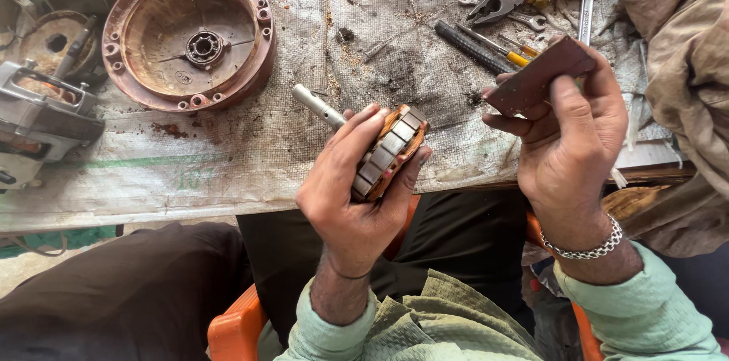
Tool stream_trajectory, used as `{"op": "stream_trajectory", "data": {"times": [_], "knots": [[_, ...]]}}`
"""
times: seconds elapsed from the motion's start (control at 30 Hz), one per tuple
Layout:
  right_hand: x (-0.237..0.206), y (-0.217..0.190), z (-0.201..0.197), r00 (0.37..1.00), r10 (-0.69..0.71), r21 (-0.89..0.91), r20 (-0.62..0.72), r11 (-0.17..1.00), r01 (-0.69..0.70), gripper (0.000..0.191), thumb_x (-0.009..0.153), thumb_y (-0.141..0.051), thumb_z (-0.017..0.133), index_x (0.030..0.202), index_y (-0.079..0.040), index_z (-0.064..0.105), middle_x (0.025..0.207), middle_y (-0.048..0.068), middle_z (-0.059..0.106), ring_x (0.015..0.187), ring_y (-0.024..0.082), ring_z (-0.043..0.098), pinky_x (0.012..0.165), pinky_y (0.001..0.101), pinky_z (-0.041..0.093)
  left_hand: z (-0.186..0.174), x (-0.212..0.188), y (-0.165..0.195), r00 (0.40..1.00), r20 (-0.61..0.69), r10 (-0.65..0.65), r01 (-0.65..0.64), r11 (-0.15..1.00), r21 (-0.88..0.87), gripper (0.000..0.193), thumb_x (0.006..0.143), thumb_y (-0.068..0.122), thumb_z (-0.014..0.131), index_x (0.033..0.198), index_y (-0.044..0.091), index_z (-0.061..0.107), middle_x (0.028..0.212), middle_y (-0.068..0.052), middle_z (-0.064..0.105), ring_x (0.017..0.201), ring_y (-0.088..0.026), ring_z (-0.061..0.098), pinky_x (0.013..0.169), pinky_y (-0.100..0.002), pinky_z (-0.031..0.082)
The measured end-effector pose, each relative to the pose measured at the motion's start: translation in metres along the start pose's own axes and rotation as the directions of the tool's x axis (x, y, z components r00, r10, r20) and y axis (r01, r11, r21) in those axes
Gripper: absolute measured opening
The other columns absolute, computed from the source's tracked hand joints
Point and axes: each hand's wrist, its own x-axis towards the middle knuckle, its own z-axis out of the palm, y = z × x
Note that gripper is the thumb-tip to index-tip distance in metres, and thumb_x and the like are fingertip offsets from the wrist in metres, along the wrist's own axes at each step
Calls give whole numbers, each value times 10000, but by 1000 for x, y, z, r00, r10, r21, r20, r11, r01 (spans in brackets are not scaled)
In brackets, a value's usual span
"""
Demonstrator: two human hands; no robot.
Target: The person sands the edges of a motor rotor with a sanding block, then uses a screwdriver to press and adjust the copper windings. The rotor is rotated and inspected during the process.
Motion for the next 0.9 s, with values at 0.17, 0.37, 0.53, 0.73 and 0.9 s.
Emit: {"op": "stream_trajectory", "data": {"times": [0.17, 0.37, 0.53, 0.73, 0.9], "knots": [[-1, -2, 4, 1000, -18, -25, -3, 1000, 18, 302, 1156, -8, 475, 1455, 15, 434, 1197, 154, 655, 1044, 298, 745, 832, 463, 675, 22, -1, -10, 992, -75, 102, -109, 990, -93, 498, 887, 169, 905, 1289, 31, 645, 1198, -172, 754, 1209, -332, 748, 1106, -436, 615], [-9, -2, 10, 997, -71, -136, -23, 988, 67, 269, 1183, 18, 484, 1443, 27, 418, 1175, 132, 607, 1055, 242, 723, 899, 445, 673, 15, -2, 0, 992, 67, 106, -105, 994, -15, 457, 921, 151, 900, 1274, 26, 637, 1209, -142, 747, 1204, -318, 734, 1117, -469, 536], [-9, -2, 14, 991, -133, -153, -26, 980, 128, 281, 1151, 35, 501, 1416, 19, 410, 1209, 139, 615, 1059, 221, 717, 949, 433, 678, 16, 2, 5, 991, 83, 104, -104, 995, -6, 458, 929, 143, 896, 1287, 34, 632, 1232, -127, 738, 1220, -311, 723, 1106, -458, 540], [-4, -5, 17, 994, -85, -103, -66, 992, 78, 340, 1108, 32, 513, 1436, 27, 425, 1182, 152, 641, 995, 213, 727, 880, 408, 670, 17, 2, 1, 992, 82, 100, -99, 995, -19, 467, 926, 155, 896, 1293, 42, 630, 1245, -126, 735, 1236, -315, 714, 1108, -451, 547], [-5, -4, 14, 995, -91, -164, -47, 983, 82, 353, 1116, 71, 532, 1445, 53, 406, 1181, 164, 645, 1031, 207, 719, 948, 405, 665, 18, 0, 0, 993, 82, 86, -84, 996, -20, 465, 928, 171, 894, 1289, 48, 628, 1250, -122, 734, 1241, -311, 713, 1123, -452, 547]]}}
